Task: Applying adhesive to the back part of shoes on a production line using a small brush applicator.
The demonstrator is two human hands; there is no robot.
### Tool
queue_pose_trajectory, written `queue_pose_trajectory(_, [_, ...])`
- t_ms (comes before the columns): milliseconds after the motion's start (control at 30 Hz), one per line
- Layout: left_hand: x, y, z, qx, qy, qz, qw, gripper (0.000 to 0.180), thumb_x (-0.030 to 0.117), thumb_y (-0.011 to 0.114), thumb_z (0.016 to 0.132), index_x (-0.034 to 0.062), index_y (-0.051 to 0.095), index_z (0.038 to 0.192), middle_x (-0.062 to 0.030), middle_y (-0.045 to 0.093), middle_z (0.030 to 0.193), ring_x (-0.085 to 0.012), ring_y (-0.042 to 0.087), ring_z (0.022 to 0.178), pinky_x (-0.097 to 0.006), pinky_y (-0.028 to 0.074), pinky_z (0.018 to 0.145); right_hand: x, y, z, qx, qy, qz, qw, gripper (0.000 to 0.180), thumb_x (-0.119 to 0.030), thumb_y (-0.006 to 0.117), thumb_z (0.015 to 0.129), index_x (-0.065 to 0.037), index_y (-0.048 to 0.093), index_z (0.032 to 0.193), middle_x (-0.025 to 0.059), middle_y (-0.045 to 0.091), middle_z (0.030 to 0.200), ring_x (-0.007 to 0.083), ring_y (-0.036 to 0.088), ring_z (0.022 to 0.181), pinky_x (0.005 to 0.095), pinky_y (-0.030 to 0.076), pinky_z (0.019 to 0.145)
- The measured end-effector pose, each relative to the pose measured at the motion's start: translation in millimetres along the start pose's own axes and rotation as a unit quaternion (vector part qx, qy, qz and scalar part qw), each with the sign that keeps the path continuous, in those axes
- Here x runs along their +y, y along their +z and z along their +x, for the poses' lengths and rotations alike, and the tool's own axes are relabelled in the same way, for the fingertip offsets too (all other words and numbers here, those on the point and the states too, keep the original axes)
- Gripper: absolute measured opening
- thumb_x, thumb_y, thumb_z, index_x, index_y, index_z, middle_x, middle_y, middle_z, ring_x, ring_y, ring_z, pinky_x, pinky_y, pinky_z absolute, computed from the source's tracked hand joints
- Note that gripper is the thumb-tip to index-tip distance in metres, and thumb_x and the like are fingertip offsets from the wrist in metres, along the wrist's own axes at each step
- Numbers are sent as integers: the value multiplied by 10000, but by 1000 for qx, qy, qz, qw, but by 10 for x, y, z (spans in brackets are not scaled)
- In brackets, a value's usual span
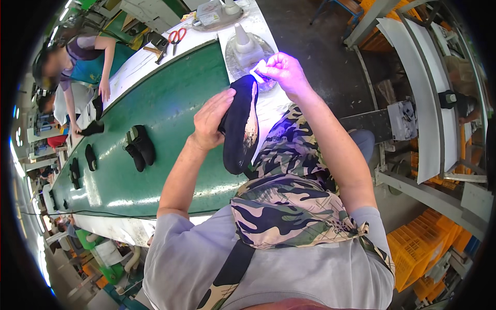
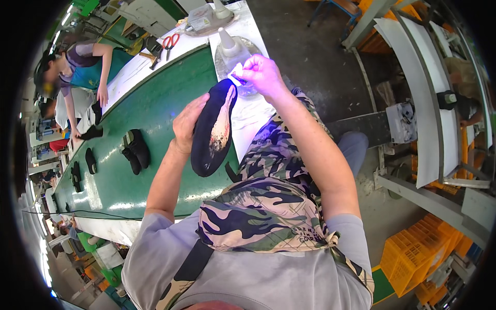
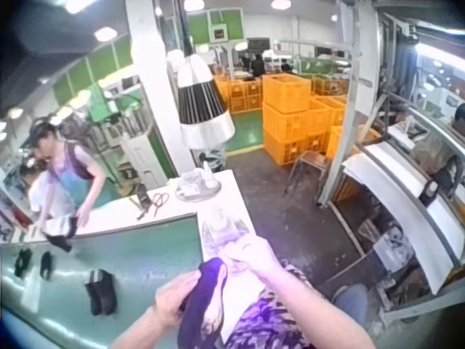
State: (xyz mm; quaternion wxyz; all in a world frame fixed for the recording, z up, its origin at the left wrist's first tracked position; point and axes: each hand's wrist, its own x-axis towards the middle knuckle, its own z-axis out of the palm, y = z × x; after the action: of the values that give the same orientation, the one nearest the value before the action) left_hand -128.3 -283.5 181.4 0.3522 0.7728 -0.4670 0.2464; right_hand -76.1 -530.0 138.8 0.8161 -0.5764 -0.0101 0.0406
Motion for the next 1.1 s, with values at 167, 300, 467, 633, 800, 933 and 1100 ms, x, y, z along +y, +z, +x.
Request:
queue_pose_trajectory(167, [-26,29,-19,-16,-17,10,1000,574,137,788,692,-49,569,1190,-245,636,1188,-386,646,1076,-433,523,928,-73,112,-99,-45,-1,26,999,156,-66,733,828,-55,578,820,51,646,792,111,592,675,246,465,616])
queue_pose_trajectory(300, [-69,91,-70,-21,-41,6,999,648,117,822,623,-43,570,1199,-236,636,1192,-380,644,1079,-428,519,932,-174,171,-197,-67,63,54,994,161,-86,737,829,-65,580,800,50,646,782,117,592,671,250,455,596])
queue_pose_trajectory(467, [-97,138,-168,-49,-91,14,995,683,66,816,591,-32,561,1217,-216,638,1192,-373,641,1081,-420,520,926,-289,206,-279,-58,79,53,994,148,-80,748,811,-55,603,824,43,652,786,122,597,697,255,469,636])
queue_pose_trajectory(633, [-106,182,-270,-67,-140,12,988,735,20,812,546,3,558,1235,-189,650,1157,-374,643,1053,-408,530,898,-481,285,-318,-81,71,6,994,154,-54,755,792,-52,606,830,37,652,789,113,600,714,263,487,670])
queue_pose_trajectory(800, [-35,124,-254,-144,-283,-64,946,702,22,822,551,24,585,1212,-181,678,1038,-362,668,926,-391,544,808,-592,326,-298,-104,61,1,993,158,-15,752,778,-51,606,825,36,650,789,108,607,718,261,502,678])
queue_pose_trajectory(933, [-48,28,-202,-215,-354,-95,905,589,86,872,572,-4,620,1096,-141,697,972,-244,691,868,-340,531,774,-644,355,-250,-74,17,-5,997,150,5,746,769,-52,608,788,31,626,737,88,586,639,225,459,529])
queue_pose_trajectory(1100, [-189,-75,-271,-306,-393,-249,830,691,107,876,551,-47,598,1166,-109,704,930,-186,678,832,-312,539,780,-612,314,-159,-55,-20,-84,995,134,20,709,807,-31,597,860,20,608,776,101,597,707,233,496,678])
